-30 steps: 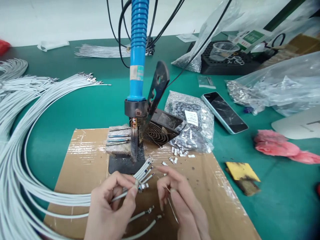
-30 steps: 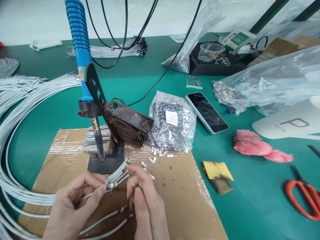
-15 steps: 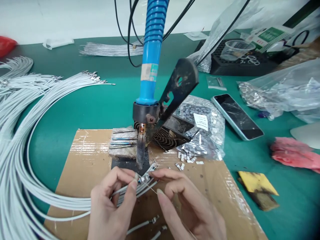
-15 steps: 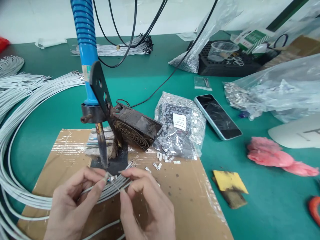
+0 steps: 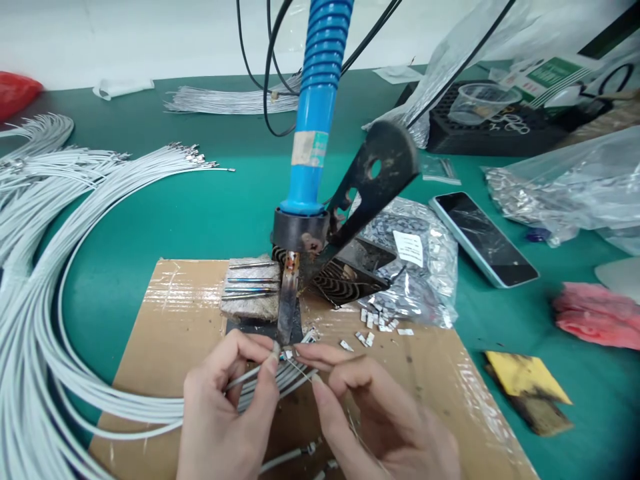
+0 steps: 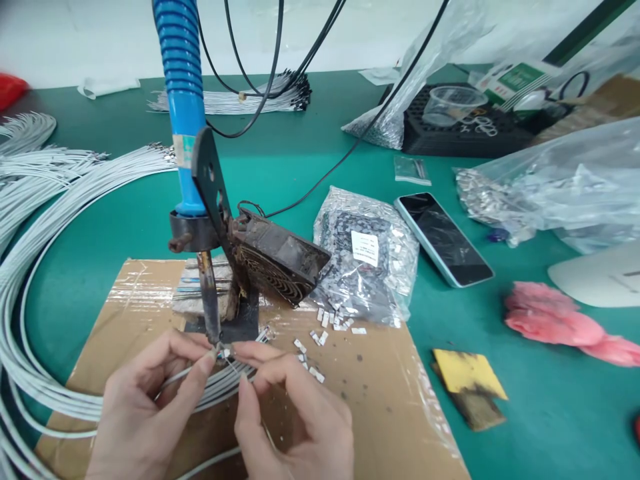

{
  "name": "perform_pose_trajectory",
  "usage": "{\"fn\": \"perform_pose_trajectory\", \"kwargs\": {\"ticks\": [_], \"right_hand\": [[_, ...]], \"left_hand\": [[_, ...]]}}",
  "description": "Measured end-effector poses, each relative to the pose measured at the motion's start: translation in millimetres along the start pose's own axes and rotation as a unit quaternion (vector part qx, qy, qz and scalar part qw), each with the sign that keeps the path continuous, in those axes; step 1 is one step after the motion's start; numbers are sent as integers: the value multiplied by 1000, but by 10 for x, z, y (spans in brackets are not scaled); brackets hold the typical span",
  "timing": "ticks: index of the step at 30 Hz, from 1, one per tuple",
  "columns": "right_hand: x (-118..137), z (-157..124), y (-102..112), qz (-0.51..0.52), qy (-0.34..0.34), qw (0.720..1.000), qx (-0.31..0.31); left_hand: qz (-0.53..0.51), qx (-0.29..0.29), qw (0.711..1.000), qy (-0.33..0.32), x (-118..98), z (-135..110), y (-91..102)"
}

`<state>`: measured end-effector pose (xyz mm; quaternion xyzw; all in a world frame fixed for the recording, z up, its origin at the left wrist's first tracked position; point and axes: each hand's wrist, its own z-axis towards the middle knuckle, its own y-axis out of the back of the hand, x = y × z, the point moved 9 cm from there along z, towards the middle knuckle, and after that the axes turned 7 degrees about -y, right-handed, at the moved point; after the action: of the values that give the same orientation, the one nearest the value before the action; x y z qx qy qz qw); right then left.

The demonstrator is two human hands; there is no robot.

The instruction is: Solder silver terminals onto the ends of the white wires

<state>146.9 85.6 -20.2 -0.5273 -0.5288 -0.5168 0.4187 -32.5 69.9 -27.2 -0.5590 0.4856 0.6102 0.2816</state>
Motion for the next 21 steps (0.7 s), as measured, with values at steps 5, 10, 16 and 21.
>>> {"fn": "perform_pose_trajectory", "kwargs": {"ticks": [5, 10, 16, 21], "right_hand": [[-41, 27, 26, 4, -25, 1000, -2], [-81, 54, 13, 28, -38, 999, 0], [-71, 73, -49, 54, -46, 997, 4], [-32, 75, -70, 66, -35, 997, 10]], "left_hand": [[-16, 5, 1000, 6, -16, 16, -23], [-34, 2, 999, 13, -33, 43, -35], [-72, -3, 997, -2, -101, 88, -28], [-73, -6, 997, 2, -119, 90, -7]]}}
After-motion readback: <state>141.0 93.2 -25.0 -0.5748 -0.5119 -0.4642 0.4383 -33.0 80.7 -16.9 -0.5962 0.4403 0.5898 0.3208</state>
